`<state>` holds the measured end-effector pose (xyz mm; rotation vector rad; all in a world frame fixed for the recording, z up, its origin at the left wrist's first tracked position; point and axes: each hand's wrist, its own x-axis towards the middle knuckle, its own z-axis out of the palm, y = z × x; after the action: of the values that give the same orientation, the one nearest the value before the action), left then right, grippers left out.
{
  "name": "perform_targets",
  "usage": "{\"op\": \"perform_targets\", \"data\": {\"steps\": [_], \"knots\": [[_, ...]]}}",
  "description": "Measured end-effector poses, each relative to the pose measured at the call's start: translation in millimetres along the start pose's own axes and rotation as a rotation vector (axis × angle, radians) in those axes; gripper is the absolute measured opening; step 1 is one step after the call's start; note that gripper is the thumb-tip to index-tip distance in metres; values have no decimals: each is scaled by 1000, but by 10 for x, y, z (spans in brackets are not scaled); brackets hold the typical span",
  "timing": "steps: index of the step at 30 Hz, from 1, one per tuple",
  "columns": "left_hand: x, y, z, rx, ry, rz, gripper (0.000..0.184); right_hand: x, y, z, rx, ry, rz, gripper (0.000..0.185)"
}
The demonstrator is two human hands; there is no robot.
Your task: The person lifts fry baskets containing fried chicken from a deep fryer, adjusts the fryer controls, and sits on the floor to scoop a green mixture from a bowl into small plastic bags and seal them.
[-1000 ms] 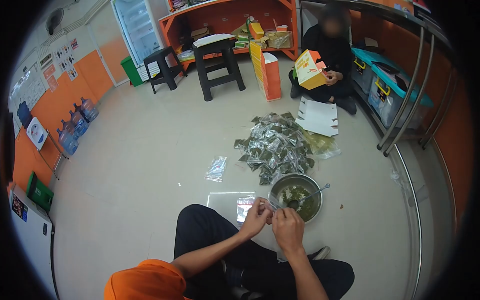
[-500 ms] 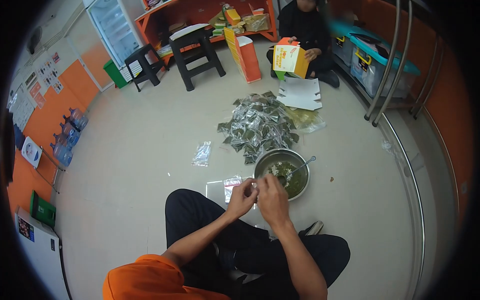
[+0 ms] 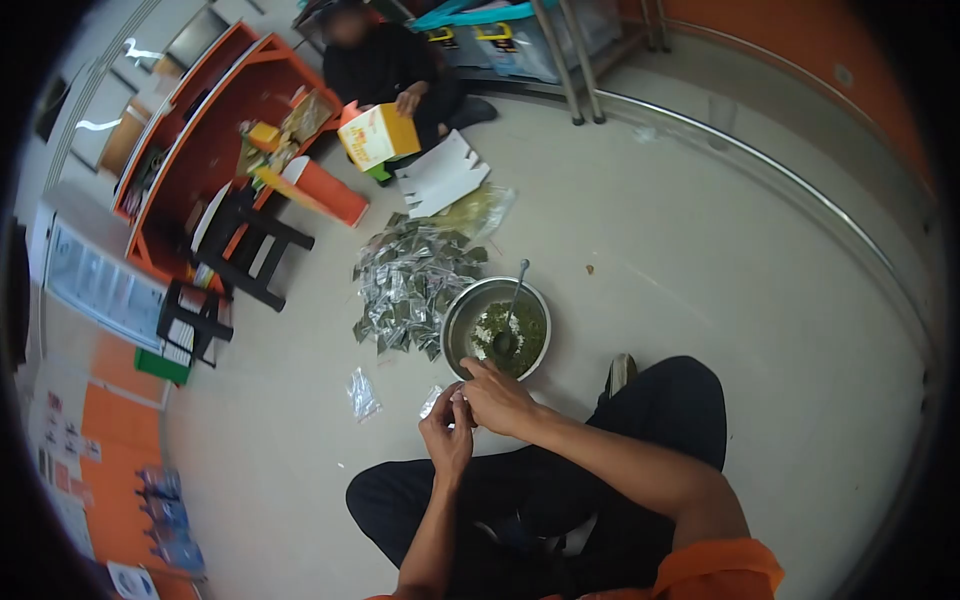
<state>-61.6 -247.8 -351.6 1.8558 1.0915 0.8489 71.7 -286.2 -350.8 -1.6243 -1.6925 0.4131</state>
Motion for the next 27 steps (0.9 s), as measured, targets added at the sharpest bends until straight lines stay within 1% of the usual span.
{"op": "perform_targets", "data": {"steps": [3,4,7,8,11,14,17,18,19,20,21,23,24,26,27], "knots": [[9,95,-55,201,-24,85,25,48,-27,-77,33,-95,126,13],[23,116,-46,158,12,75,25,59,23,-19,86,-115,129,15],[78,53,-61,179,26,54,25,46,21,54,27,-126,-1,15],[72,57,-65,216,45,92,24,31,14,64,-30,-142,-48,15],[67,-6,-88,293,26,140,22,-7,49,108,-17,-138,18,16],[72,45,-76,272,18,212,19,-2,-11,-23,-36,-184,187,18],[26,150,-41,254,40,329,14,87,73,-59,31,-404,259,19],[-13,205,-53,263,-3,187,11,90,69,-70,35,-370,261,19],[-14,213,-62,323,1,236,11,98,53,-72,40,-338,262,20],[-10,215,-90,385,7,284,13,103,40,-69,47,-307,261,22],[-4,218,-127,448,14,332,15,90,84,-16,62,-207,194,23],[47,347,-216,426,-28,470,29,56,207,123,92,-7,61,25],[75,391,-258,414,-48,540,37,70,177,61,149,-66,94,32],[145,316,-323,378,-253,544,55,97,128,-84,262,-183,160,46],[179,264,-329,357,-354,546,64,100,140,-53,292,-182,162,47]]}}
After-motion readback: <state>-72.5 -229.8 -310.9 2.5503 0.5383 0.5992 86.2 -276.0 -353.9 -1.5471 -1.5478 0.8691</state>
